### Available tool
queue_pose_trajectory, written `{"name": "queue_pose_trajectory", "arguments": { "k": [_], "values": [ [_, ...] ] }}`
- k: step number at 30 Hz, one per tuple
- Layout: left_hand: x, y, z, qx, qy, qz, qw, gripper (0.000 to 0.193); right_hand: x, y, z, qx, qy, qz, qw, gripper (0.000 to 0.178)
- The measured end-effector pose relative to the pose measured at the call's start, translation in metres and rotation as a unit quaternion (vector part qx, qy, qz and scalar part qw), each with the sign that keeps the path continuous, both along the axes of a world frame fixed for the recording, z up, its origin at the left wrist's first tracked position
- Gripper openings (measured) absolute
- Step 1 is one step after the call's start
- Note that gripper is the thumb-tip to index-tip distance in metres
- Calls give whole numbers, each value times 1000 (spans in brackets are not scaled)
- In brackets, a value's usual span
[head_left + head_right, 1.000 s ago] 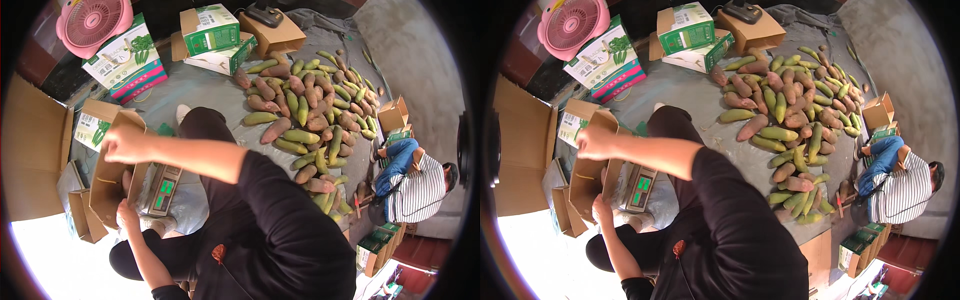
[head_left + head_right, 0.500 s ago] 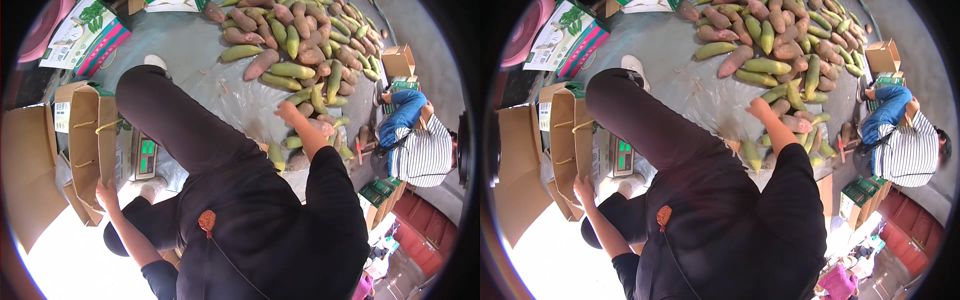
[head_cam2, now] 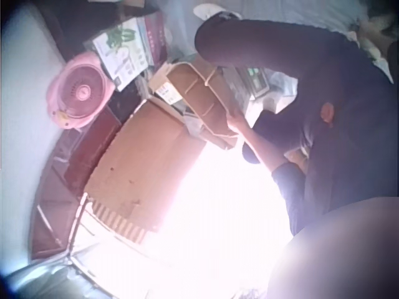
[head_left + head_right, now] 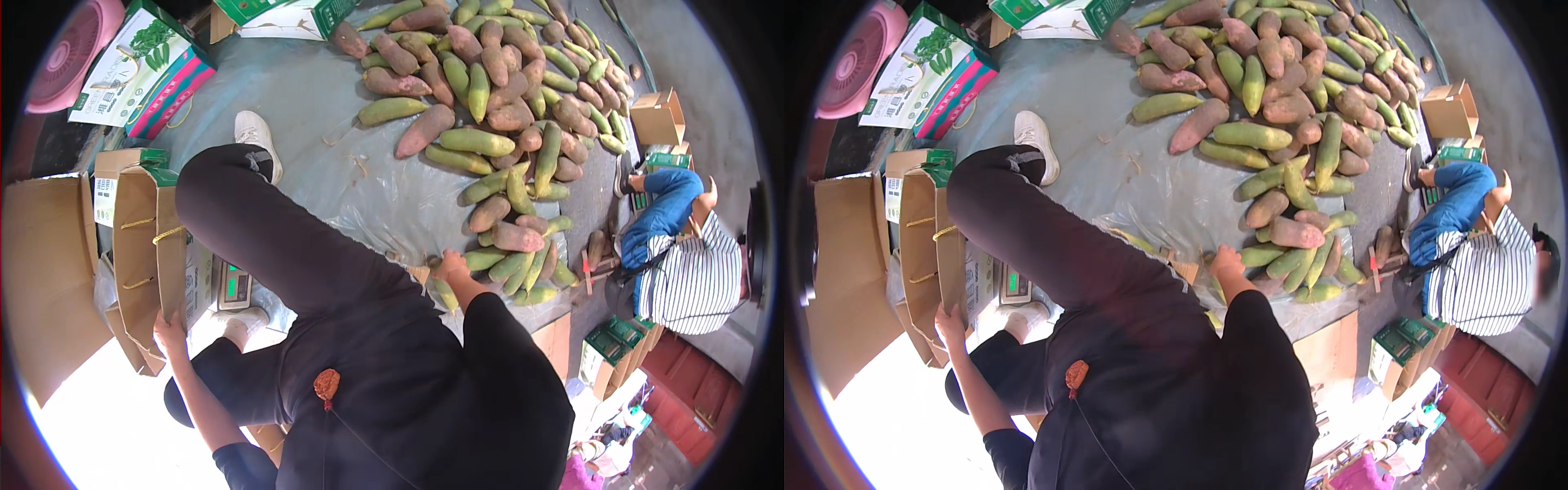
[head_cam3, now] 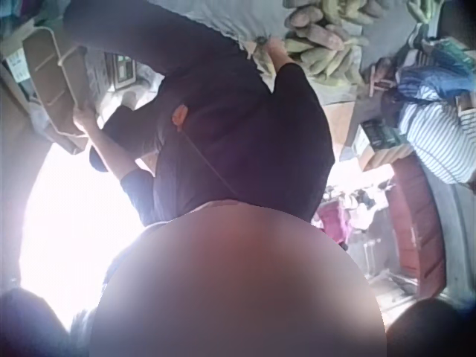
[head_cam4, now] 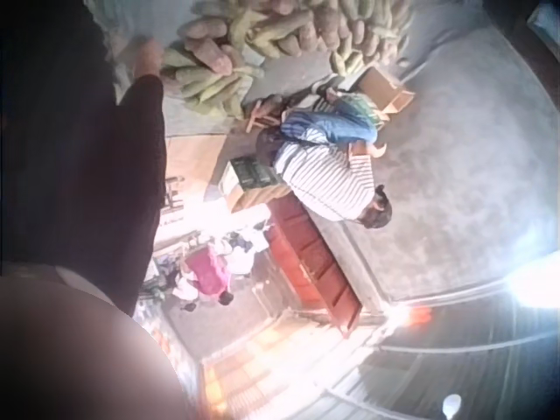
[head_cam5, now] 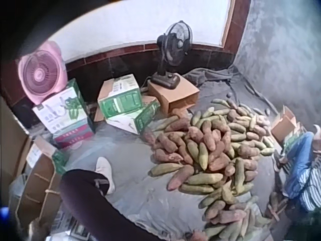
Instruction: Sorting, weighing, and packaging produce into boxes and bags.
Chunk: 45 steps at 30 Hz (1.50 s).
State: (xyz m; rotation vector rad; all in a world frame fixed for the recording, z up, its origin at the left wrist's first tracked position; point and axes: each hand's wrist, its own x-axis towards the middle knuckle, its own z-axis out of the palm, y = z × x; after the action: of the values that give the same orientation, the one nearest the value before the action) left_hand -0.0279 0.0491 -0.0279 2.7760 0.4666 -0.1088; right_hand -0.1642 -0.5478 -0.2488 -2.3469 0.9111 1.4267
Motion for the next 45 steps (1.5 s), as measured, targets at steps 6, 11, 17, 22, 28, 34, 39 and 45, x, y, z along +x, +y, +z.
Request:
{"name": "queue_pose_trajectory", "arguments": {
  "k": [6,11,17,22,28,34,39,45],
  "values": [
    [-1,3,3,13,-10,-12,1000,23,-2,22,0,-30,-12,-39,999,53],
    [-1,0,0,12,-25,-9,1000,24,2,19,9,-20,7,-12,1000,47],
    [0,-4,6,9,-19,-16,1000,23,14,1,11,-25,-57,-35,997,46],
    [-2,-1,8,27,-18,-13,999,23,52,-6,30,-27,-114,-47,992,61],
    [5,-9,17,10,20,13,1000,27,94,2,56,-13,-268,-21,963,49],
    [1,-3,10,44,-17,-25,999,22,136,12,70,7,-419,-26,907,48],
    [2,-11,13,24,-16,-17,999,21,166,21,87,17,-491,-15,871,47],
    [-9,-9,18,55,-20,-16,998,23,183,44,80,50,-530,-36,846,55]
  ]
}}
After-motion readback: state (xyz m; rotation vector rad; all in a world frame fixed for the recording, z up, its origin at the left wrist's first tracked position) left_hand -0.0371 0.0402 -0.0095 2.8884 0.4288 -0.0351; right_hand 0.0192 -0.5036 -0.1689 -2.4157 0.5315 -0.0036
